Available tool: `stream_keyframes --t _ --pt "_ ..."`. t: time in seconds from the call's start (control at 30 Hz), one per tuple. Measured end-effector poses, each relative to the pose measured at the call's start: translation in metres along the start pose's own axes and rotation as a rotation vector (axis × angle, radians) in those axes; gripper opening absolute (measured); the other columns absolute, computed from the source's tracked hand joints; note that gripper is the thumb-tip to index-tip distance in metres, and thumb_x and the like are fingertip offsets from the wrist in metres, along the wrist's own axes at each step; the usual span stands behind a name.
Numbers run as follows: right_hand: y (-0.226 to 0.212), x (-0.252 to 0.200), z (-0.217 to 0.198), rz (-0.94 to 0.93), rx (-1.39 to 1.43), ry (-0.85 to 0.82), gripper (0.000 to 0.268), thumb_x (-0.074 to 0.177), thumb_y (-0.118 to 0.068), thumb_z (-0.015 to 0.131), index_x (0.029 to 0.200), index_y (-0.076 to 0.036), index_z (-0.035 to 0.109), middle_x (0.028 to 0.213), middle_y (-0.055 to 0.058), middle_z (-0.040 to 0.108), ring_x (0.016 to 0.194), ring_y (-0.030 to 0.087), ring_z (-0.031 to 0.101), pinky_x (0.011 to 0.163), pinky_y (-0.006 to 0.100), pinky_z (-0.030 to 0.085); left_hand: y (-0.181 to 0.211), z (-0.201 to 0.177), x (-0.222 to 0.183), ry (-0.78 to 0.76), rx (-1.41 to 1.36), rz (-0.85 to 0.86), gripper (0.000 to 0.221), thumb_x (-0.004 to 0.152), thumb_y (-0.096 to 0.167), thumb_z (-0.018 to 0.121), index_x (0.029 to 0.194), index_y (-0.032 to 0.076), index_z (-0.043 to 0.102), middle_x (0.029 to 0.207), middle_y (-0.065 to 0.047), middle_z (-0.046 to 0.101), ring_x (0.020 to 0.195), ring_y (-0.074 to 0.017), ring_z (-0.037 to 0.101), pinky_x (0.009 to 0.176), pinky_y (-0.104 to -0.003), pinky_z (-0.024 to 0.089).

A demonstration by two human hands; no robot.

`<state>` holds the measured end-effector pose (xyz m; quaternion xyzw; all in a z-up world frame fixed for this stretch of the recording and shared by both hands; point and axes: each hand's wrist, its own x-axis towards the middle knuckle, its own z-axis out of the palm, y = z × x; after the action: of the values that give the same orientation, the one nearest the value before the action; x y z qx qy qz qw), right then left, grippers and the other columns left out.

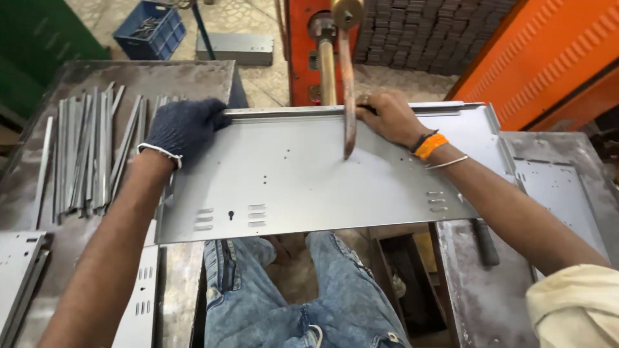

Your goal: The worker positions metal rods onto a larger metal sheet and uses a spot welding machine to secure them into place.

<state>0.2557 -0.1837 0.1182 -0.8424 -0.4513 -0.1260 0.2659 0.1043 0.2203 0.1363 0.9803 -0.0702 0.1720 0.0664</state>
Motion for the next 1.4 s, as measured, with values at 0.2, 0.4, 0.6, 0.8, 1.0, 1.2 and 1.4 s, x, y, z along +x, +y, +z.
stream_keyframes --t 0.2,0.4,0.6,0.8,1.0,1.2,1.4 --pt "-0.002 0.001 -0.004 0.002 -0.033 -0.026 0.022 0.098 -0.022 0.068 0.103 -0.001 0.075 0.084 0.022 0.071 0.073 0.039 0.068 0.069 0.049 0.052 -0.008 0.010 0.003 -0.076 -0.018 -0.046 0.027 0.096 0.029 0.061 0.118 0.020 0.074 0.097 -0.020 0.074 0.090 -0.0438 0.070 0.079 -0.057 0.053" --pt "0.017 -0.012 -0.031 0.251 -0.079 -0.269 0.039 0.103 -0.038 0.063 0.113 -0.001 0.068 0.095 0.021 0.070 0.088 0.036 0.067 0.076 0.047 0.052 -0.004 0.010 0.005 -0.112 0.004 -0.052 0.021 0.097 0.028 0.061 0.107 0.013 0.070 0.094 -0.021 0.073 0.089 -0.0447 0.069 0.077 -0.058 0.052" --pt "0.057 -0.044 -0.064 0.065 -0.104 -0.182 0.041 0.101 -0.038 0.058 0.112 -0.001 0.070 0.098 0.021 0.071 0.091 0.040 0.065 0.076 0.050 0.050 -0.010 0.016 0.006 -0.098 0.017 -0.042 0.019 0.095 0.026 0.059 0.106 0.014 0.069 0.091 -0.022 0.072 0.087 -0.0453 0.069 0.078 -0.059 0.052" --pt "0.059 -0.049 -0.060 0.187 -0.313 -0.210 0.044 0.104 -0.044 0.058 0.093 -0.002 0.068 0.081 0.020 0.068 0.078 0.039 0.066 0.070 0.052 0.048 -0.013 0.019 0.010 -0.071 0.081 -0.015 0.020 0.098 0.028 0.059 0.110 0.014 0.068 0.091 -0.024 0.072 0.085 -0.0473 0.068 0.077 -0.061 0.051" --pt "0.062 -0.068 -0.061 0.136 -0.323 -0.127 0.046 0.108 -0.041 0.057 0.083 -0.003 0.064 0.077 0.018 0.066 0.075 0.037 0.064 0.069 0.052 0.046 0.009 0.002 -0.002 -0.110 0.034 -0.075 0.021 0.101 0.034 0.059 0.107 0.016 0.067 0.089 -0.024 0.071 0.083 -0.0483 0.068 0.075 -0.061 0.051" --pt "0.011 -0.111 -0.076 0.122 -0.217 -0.205 0.035 0.103 -0.038 0.057 0.088 -0.007 0.066 0.064 0.012 0.061 0.056 0.029 0.059 0.055 0.048 0.042 0.041 -0.006 -0.055 -0.205 0.029 -0.115 0.019 0.096 0.033 0.062 0.101 0.016 0.065 0.083 -0.020 0.072 0.082 -0.0442 0.070 0.075 -0.058 0.052" --pt "0.010 -0.123 -0.076 0.186 -0.292 -0.204 0.032 0.103 -0.040 0.059 0.102 -0.010 0.070 0.073 0.015 0.067 0.068 0.036 0.064 0.061 0.049 0.043 0.044 -0.006 -0.061 -0.176 -0.018 -0.090 0.015 0.092 0.024 0.063 0.103 0.015 0.067 0.085 -0.017 0.074 0.082 -0.0418 0.071 0.075 -0.055 0.054"
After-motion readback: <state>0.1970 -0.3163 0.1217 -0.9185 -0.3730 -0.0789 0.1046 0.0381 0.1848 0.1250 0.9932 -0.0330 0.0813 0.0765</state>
